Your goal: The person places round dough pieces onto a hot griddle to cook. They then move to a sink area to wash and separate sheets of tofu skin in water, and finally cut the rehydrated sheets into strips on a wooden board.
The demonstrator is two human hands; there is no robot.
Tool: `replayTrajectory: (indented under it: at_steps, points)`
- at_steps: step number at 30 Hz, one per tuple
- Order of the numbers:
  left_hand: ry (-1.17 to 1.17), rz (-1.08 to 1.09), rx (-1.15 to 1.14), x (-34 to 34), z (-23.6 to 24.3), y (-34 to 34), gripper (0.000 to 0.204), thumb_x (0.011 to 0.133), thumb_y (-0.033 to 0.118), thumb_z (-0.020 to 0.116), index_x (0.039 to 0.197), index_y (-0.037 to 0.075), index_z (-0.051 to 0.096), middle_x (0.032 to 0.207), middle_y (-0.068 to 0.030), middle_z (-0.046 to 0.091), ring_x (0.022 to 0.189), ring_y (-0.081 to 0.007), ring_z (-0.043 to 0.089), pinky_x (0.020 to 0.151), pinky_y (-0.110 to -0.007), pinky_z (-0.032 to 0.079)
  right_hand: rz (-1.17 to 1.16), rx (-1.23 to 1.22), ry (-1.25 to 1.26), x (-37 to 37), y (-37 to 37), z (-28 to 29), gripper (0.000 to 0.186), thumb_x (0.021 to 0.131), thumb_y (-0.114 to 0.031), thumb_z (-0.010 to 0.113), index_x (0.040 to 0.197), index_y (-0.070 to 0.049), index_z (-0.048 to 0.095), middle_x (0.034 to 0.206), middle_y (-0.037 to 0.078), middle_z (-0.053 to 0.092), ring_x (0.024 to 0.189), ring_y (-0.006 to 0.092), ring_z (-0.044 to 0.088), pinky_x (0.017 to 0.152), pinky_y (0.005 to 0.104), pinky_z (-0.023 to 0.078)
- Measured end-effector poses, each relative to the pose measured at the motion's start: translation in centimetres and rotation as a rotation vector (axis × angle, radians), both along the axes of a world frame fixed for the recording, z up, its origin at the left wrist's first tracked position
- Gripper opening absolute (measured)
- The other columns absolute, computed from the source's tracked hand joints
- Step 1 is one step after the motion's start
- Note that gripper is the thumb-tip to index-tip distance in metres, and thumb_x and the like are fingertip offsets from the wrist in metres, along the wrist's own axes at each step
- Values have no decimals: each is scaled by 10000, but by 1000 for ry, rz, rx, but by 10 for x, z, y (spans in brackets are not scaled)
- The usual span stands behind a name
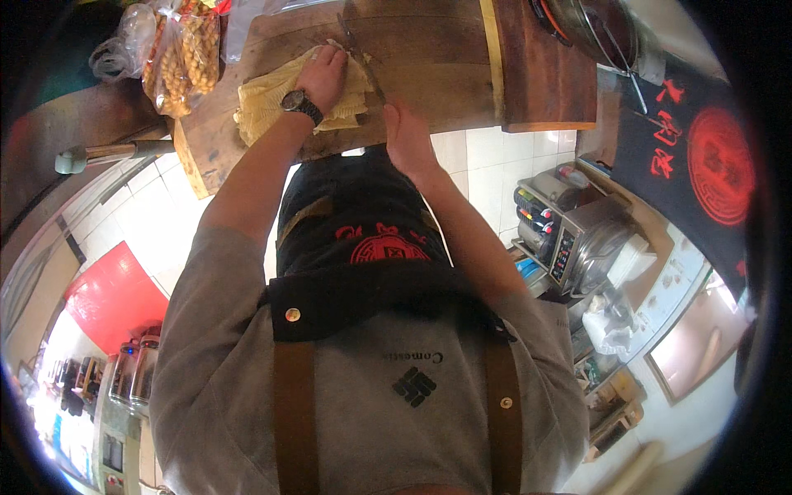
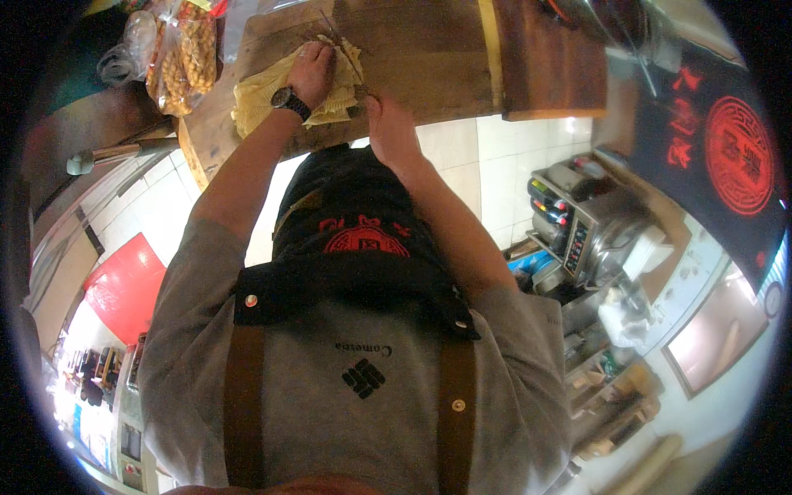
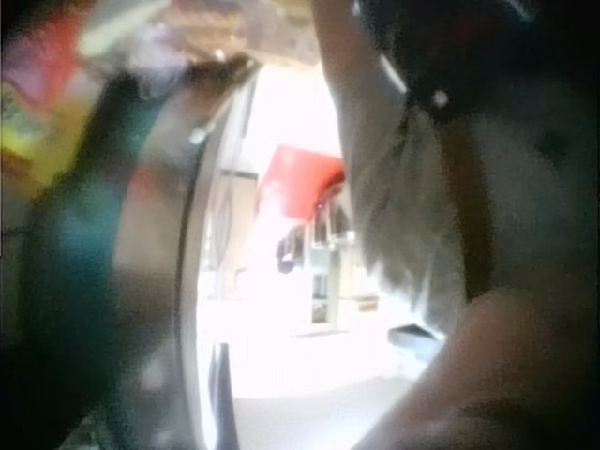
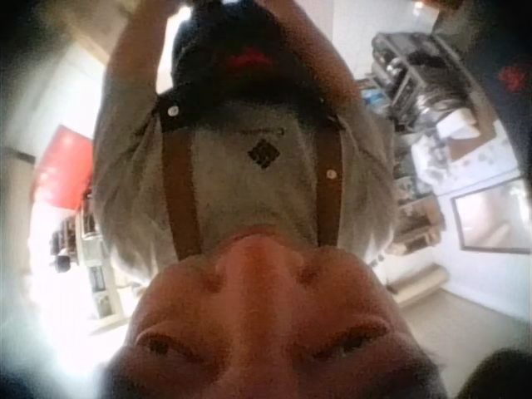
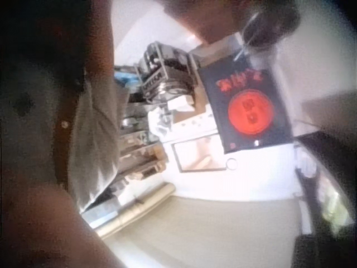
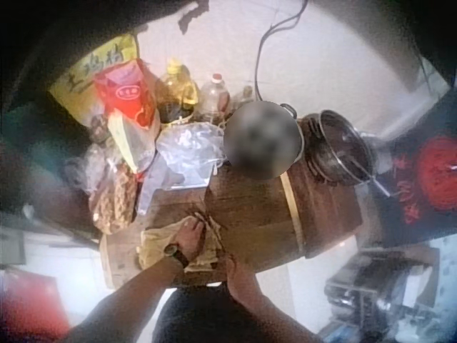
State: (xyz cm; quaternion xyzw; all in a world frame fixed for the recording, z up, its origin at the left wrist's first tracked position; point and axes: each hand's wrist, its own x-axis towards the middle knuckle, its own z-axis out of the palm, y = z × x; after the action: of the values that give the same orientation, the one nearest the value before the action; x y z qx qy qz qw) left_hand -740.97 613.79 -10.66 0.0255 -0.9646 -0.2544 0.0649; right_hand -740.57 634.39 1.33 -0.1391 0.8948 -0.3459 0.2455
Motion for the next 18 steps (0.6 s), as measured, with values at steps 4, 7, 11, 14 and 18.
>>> replayTrajectory:
  at_steps: [4, 7, 11, 14, 18]
  points:
    - [44, -11, -109, 3, -2, 3, 279, 857, 99, 555, 1130, 46, 581, 1157, -151, 554, 1157, -359, 510, 934, -452, 457, 14, 13, 5, 18, 2, 8, 374, 1027, -303, 411, 1125, 11, 590, 1043, 304, 631, 999, 509, 576, 844, 540, 467]
    - [60, -3, -125, 4, -9, 2, 301, 850, 109, 564, 1143, 41, 581, 1173, -147, 558, 1160, -353, 513, 950, -453, 450, -10, 65, -53, 18, -1, -6, 391, 1031, -319, 390, 1119, 6, 590, 1042, 304, 631, 1000, 511, 576, 845, 549, 466]
    - [-56, -23, -131, 3, -1, 2, 307, 855, 130, 569, 1147, 37, 591, 1197, -140, 575, 1160, -340, 519, 971, -453, 440, -11, 111, -67, 12, -12, -34, 443, 1038, -352, 352, 1132, 12, 586, 1052, 307, 629, 1020, 511, 572, 864, 556, 459]
    - [-174, 15, 22, -2, 5, 1, 284, 876, 151, 559, 1139, 57, 609, 1185, -129, 593, 1156, -327, 526, 991, -457, 424, -2, 63, -70, -2, -26, -41, 483, 1041, -374, 326, 1137, 21, 586, 1063, 312, 623, 1021, 510, 574, 875, 558, 454]
    - [-17, 10, -177, -5, 10, -7, 275, 897, 180, 574, 1147, 66, 603, 1141, -118, 590, 1165, -330, 516, 980, -492, 410, 5, 37, -126, -27, -31, -40, 484, 1043, -361, 316, 1125, 31, 587, 1061, 311, 623, 1015, 500, 585, 861, 543, 458]
